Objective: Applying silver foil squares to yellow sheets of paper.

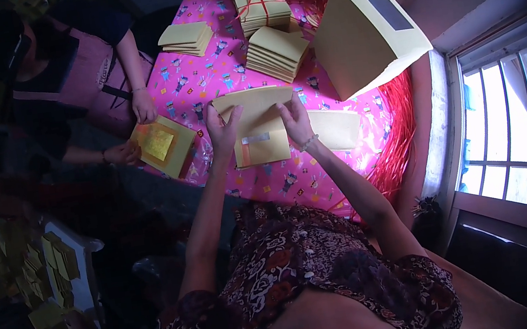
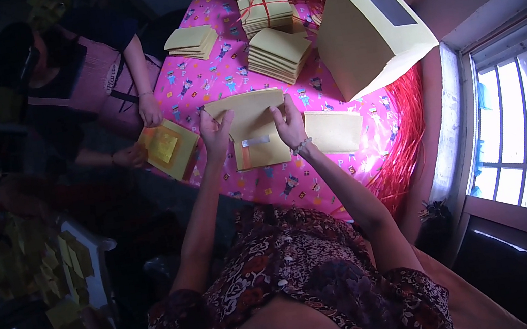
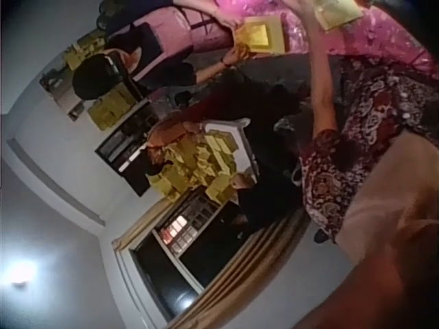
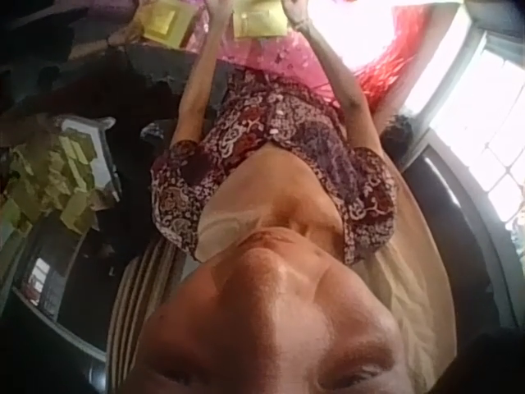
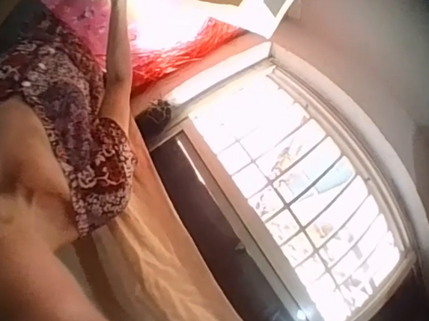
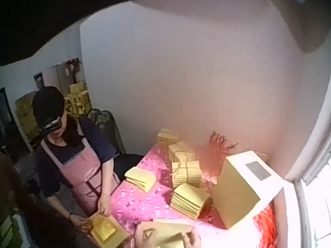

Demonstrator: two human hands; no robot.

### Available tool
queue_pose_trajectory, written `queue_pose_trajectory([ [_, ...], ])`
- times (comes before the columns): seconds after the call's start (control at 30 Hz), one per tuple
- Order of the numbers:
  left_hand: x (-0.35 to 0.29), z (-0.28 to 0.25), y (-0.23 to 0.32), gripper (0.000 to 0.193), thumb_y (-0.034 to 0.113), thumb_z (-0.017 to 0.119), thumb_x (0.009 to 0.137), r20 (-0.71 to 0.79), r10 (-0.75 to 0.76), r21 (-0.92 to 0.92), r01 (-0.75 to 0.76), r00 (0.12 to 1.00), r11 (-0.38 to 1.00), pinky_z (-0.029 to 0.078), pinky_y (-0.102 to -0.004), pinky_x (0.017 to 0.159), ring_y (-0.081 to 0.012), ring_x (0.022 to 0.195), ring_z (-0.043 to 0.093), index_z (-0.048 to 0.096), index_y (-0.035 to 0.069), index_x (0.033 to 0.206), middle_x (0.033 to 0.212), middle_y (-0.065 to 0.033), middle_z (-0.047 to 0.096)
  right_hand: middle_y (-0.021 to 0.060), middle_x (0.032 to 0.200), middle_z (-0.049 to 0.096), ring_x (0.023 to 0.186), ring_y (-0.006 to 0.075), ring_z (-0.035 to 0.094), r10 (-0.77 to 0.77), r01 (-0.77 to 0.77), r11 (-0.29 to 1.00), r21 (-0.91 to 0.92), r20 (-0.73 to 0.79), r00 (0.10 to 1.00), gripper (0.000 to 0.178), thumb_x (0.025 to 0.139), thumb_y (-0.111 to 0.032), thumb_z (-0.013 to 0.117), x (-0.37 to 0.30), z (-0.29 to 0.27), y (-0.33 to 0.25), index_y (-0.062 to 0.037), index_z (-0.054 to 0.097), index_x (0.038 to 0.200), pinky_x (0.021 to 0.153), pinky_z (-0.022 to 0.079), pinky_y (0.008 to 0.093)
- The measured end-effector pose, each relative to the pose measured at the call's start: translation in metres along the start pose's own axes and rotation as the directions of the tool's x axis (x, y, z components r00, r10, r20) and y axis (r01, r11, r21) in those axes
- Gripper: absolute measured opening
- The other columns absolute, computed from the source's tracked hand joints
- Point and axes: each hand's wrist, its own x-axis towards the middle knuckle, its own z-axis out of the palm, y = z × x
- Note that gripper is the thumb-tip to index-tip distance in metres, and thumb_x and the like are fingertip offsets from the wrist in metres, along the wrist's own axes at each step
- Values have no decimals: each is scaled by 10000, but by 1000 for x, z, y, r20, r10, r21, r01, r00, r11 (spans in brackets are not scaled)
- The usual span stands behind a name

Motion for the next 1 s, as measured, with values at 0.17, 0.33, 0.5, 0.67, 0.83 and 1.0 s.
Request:
queue_pose_trajectory([
  [0.17, 0, 0, -11, 342, -4, 628, 818, -15, 8, -24, -8, 1000, 1000, 455, -266, 829, -125, 947, 561, 475, 11, 1124, 1026, -63, 571, 68, 943, 554, 898, 116, 517, -43, 42, 997, 68, 15, 999, 194, 916, -97, 521, 1, -1, 11, -16, 460, 1082, 813, 424, 259],
  [0.33, -10, -13, -34, 369, 17, 657, 799, 34, -71, 18, 70, 997, 997, 466, -261, 798, -119, 925, 572, 486, 11, 1127, 1031, -71, 586, 57, 912, 542, 890, 111, 505, -60, 60, 998, 6, 10, 998, 161, 916, -91, 520, -1, -7, 23, -18, 455, 1044, 818, 419, 258],
  [0.5, -13, -22, -56, 322, 40, 665, 801, 65, -115, 8, 114, 991, 993, 465, -263, 792, -123, 913, 581, 520, 0, 1086, 1019, -79, 606, 98, 989, 574, 965, 164, 535, -30, 29, 999, 33, 24, 999, 239, 897, -109, 550, -5, -1, 27, -7, 448, 1087, 859, 423, 302],
  [0.67, -18, -24, -56, 308, 11, 611, 838, 84, -175, 42, 172, 981, 984, 450, -273, 839, -131, 954, 572, 498, -13, 1122, 1042, -71, 595, 166, 1024, 581, 1002, 245, 555, -52, 57, 986, -156, 36, 998, 298, 877, -106, 556, -8, -3, 31, -1, 439, 1130, 876, 421, 341],
  [0.83, -19, -20, -68, 250, 42, 586, 866, 67, -124, 79, 118, 990, 990, 449, -267, 824, -116, 958, 564, 525, -23, 1099, 1042, -67, 603, 171, 1004, 579, 968, 244, 562, -30, 29, 994, -102, -14, 999, 279, 875, -87, 548, -8, 1, 27, 2, 442, 1117, 850, 433, 338],
  [1.0, -8, -24, -66, 211, 76, 588, 873, 58, -168, 159, 157, 984, 975, 451, -264, 800, -108, 916, 568, 549, -19, 1057, 993, -59, 614, 119, 912, 575, 882, 186, 554, -126, 112, 975, -194, -62, 990, 184, 880, -99, 560, 10, -7, 15, -1, 505, 1026, 807, 441, 313],
])
